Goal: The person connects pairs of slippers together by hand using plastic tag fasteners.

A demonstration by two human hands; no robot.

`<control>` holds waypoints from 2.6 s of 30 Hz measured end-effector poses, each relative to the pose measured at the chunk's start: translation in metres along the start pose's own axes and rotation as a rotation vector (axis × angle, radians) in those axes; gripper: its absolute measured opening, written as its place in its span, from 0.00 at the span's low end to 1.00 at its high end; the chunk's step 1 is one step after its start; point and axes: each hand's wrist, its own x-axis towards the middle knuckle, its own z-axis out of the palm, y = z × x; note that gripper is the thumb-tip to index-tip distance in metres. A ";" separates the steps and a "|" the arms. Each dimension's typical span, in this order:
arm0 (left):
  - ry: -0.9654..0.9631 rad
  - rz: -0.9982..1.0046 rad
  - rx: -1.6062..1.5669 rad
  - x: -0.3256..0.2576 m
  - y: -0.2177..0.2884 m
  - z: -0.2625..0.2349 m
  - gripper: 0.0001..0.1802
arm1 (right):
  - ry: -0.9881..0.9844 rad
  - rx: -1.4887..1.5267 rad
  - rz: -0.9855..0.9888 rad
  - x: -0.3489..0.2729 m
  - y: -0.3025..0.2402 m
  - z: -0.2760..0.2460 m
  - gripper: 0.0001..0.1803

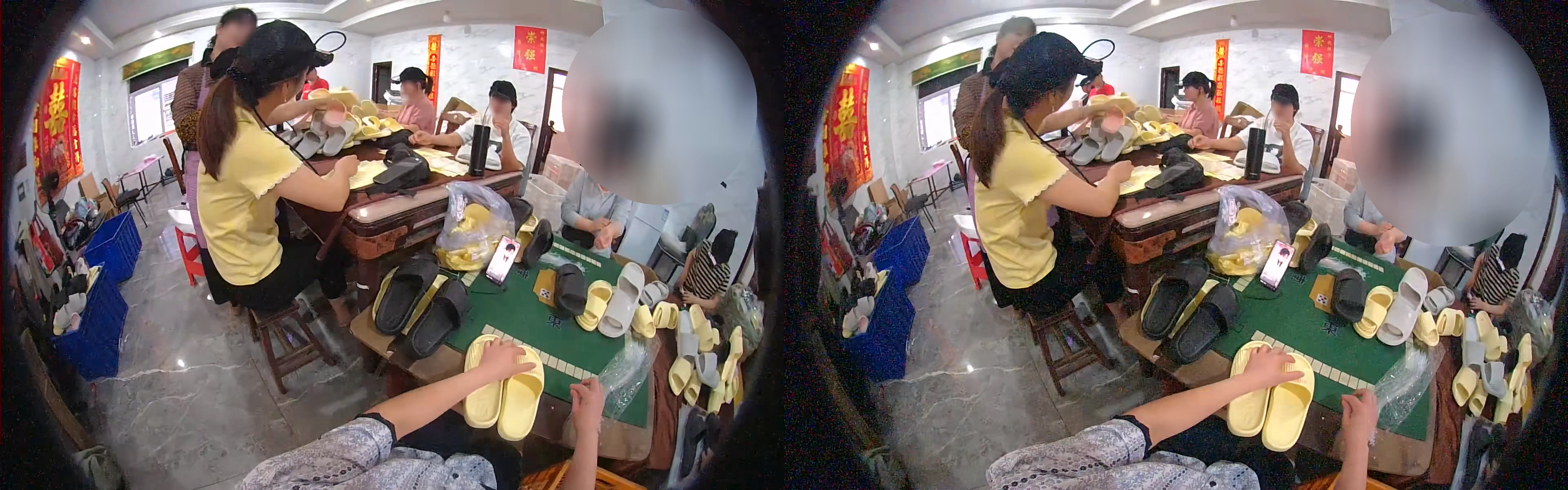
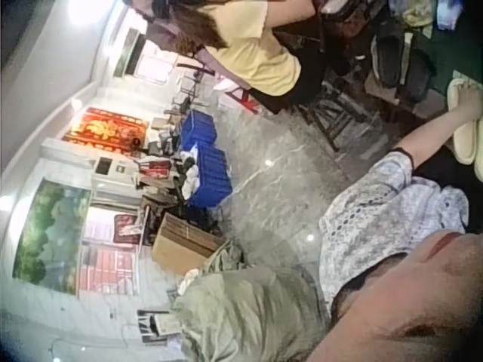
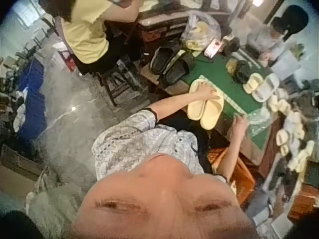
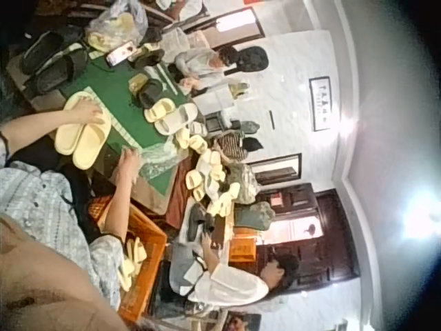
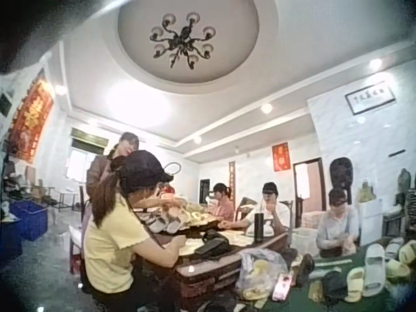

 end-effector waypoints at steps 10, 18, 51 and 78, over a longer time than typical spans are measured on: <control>0.255 0.378 -0.434 -0.017 0.024 -0.005 0.19 | 0.140 0.306 0.003 0.027 -0.086 0.023 0.15; -0.050 -0.025 -1.060 -0.045 0.030 -0.018 0.09 | 0.196 0.366 0.019 0.022 -0.126 0.016 0.15; 0.120 -0.021 -0.004 -0.004 -0.066 -0.023 0.24 | -0.249 0.242 0.429 -0.006 -0.143 0.046 0.11; 0.303 -0.116 -0.826 0.039 -0.044 0.029 0.09 | -0.314 0.597 0.491 -0.004 -0.135 0.056 0.14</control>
